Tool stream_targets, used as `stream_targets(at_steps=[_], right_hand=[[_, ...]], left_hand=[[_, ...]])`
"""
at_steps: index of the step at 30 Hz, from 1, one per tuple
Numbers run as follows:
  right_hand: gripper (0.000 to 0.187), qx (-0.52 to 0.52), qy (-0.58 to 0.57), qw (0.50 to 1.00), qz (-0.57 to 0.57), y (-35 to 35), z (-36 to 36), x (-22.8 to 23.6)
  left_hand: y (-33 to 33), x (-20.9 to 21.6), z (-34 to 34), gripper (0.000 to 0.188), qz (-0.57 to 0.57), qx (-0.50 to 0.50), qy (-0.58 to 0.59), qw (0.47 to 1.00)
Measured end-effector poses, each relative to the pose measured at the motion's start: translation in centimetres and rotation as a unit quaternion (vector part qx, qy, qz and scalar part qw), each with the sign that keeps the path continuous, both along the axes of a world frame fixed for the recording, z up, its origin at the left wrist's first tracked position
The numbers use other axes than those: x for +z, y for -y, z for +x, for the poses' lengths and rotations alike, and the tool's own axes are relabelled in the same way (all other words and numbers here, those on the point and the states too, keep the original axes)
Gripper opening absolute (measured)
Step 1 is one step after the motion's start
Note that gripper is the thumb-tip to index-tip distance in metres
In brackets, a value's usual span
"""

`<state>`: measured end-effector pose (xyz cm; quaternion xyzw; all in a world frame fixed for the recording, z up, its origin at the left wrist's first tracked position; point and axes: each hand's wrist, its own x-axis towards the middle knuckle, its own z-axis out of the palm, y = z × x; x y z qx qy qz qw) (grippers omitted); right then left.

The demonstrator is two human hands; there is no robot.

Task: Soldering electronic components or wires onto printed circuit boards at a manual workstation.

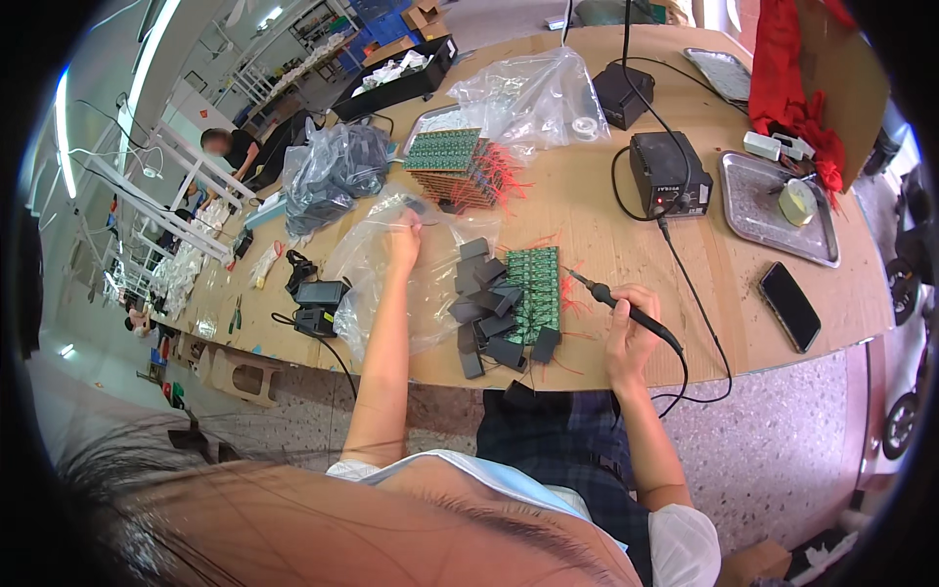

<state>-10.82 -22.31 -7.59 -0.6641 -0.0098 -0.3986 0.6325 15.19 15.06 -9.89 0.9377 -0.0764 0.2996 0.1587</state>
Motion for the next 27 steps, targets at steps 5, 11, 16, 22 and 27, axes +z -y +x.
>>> stream_targets(at_steps=[5,11,16,22,27], right_hand=[[0.013,-0.009,0.006,1.0,-0.023,0.0,-0.1,0.2],[0.013,-0.006,0.0,1.0,-0.006,0.2,0.0,0.4],[0.013,-0.005,-0.005,1.0,0.0,-0.4,0.6,1.2],[0.013,-0.01,-0.062,0.997,-0.036,-1.1,1.5,0.9],[0.011,0.008,-0.089,0.994,-0.057,-2.3,1.9,1.4]], left_hand=[[0.2,1.6,-2.2,0.018,0.033,0.005,-0.127,0.991],[7.4,6.5,-9.1,0.012,-0.252,-0.141,-0.133,0.948],[12.3,8.4,-12.0,0.008,-0.241,-0.276,-0.141,0.92],[14.8,7.8,-13.1,0.009,-0.04,-0.339,-0.184,0.922],[15.3,7.5,-13.1,0.009,-0.016,-0.332,-0.172,0.927]])
